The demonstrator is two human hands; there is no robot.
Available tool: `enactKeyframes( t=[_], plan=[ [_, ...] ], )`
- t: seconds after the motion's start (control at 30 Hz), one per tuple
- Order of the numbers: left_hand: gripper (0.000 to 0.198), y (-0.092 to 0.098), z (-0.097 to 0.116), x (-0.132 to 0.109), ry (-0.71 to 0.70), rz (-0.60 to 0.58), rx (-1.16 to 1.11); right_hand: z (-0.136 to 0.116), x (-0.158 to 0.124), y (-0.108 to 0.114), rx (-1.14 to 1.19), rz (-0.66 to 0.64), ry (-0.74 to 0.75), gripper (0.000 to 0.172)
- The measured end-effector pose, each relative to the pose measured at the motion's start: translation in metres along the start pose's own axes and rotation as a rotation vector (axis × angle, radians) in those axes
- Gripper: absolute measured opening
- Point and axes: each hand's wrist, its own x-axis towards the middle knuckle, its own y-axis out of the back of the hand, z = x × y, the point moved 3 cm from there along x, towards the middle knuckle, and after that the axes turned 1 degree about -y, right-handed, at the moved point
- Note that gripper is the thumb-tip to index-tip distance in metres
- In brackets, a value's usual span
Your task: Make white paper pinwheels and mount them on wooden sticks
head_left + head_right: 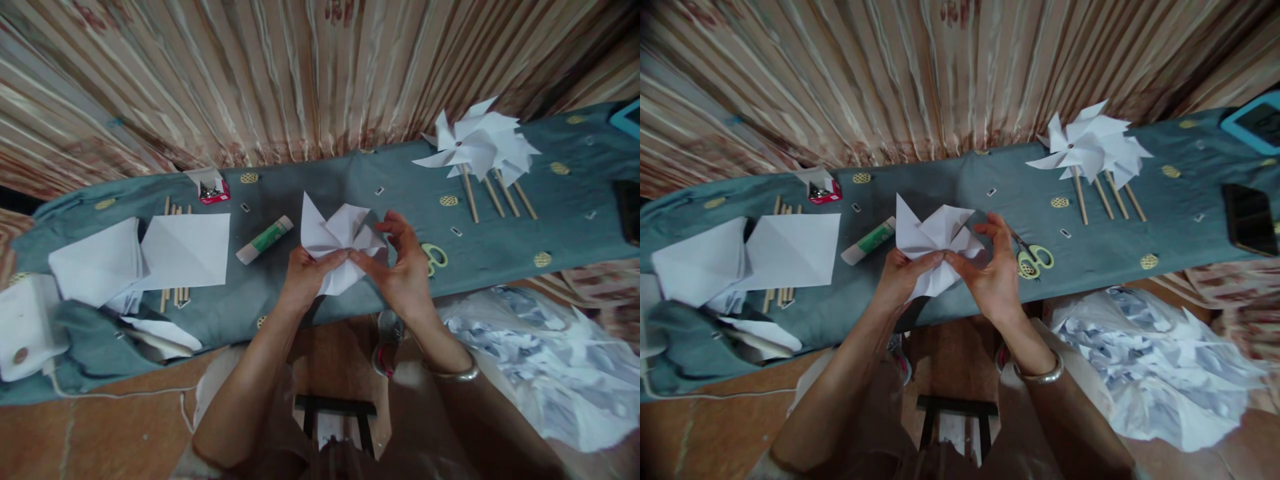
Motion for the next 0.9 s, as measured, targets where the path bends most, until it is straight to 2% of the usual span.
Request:
enactKeyframes(
  t=[0.1, 0.17, 0.37, 0.7, 0.9],
  plan=[
    [0.034, 0.0008, -0.0007, 0.0003, -0.007, 0.005, -0.006, 0.0044, 0.001, -0.0006, 0.068, -0.024, -0.094, 0.07],
    [0.035, 0.0013, -0.0011, 0.0003, -0.004, 0.016, 0.009, 0.0061, 0.002, -0.0012, 0.14, -0.071, -0.174, 0.071],
    [0.035, 0.0001, 0.0002, -0.0002, -0.011, 0.024, 0.036, 0.0055, 0.0038, -0.004, 0.36, -0.305, -0.393, 0.042],
    [0.043, -0.0031, 0.003, -0.0033, 0.016, 0.053, 0.075, 0.0014, 0.0088, 0.0017, 0.341, -0.319, -0.468, 0.031],
    [0.037, -0.0021, 0.0015, -0.0046, 0.017, 0.063, 0.087, 0.0051, 0.0046, -0.0027, 0.517, -0.354, -0.578, 0.033]
  ],
)
